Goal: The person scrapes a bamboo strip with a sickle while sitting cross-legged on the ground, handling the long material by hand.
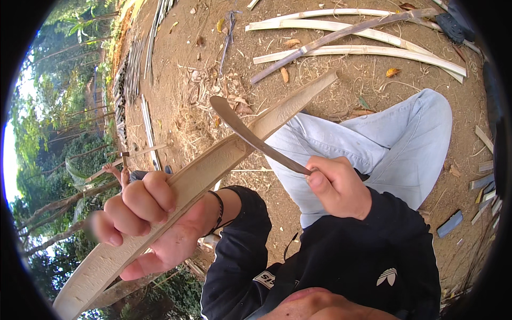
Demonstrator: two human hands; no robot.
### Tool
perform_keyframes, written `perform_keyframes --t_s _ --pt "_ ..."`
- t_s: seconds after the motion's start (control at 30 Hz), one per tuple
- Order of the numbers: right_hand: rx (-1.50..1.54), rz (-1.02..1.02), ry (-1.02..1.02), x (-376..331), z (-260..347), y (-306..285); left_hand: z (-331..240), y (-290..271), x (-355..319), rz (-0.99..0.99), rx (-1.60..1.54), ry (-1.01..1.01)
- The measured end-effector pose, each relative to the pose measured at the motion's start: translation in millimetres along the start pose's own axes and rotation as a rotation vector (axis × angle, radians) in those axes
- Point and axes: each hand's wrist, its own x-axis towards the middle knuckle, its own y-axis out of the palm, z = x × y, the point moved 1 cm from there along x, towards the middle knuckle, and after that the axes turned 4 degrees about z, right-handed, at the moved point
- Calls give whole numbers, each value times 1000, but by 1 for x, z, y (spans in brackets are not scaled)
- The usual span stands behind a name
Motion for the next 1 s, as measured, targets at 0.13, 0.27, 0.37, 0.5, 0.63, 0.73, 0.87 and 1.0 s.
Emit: perform_keyframes --t_s 0.13,0.27,0.37,0.5,0.63,0.73,0.87,1.0 --pt "-28 25 -5 -20 4 0 0 -9 -3 75 -112 30" --pt "-128 -43 -55 -12 -8 -1 8 -13 7 184 -253 60" --pt "-108 -12 -81 -12 -5 4 10 -20 6 181 -291 93" --pt "-95 -27 -20 -5 -23 0 13 -18 9 244 -362 87" --pt "-113 -34 -88 -11 -11 1 21 -20 9 345 -487 127" --pt "-69 -63 19 -7 -30 -8 22 -10 9 419 -626 143" --pt "-27 53 11 -9 -13 -12 24 -11 11 501 -647 131" --pt "-126 -46 -34 -6 -28 -10 21 -11 12 524 -604 115"
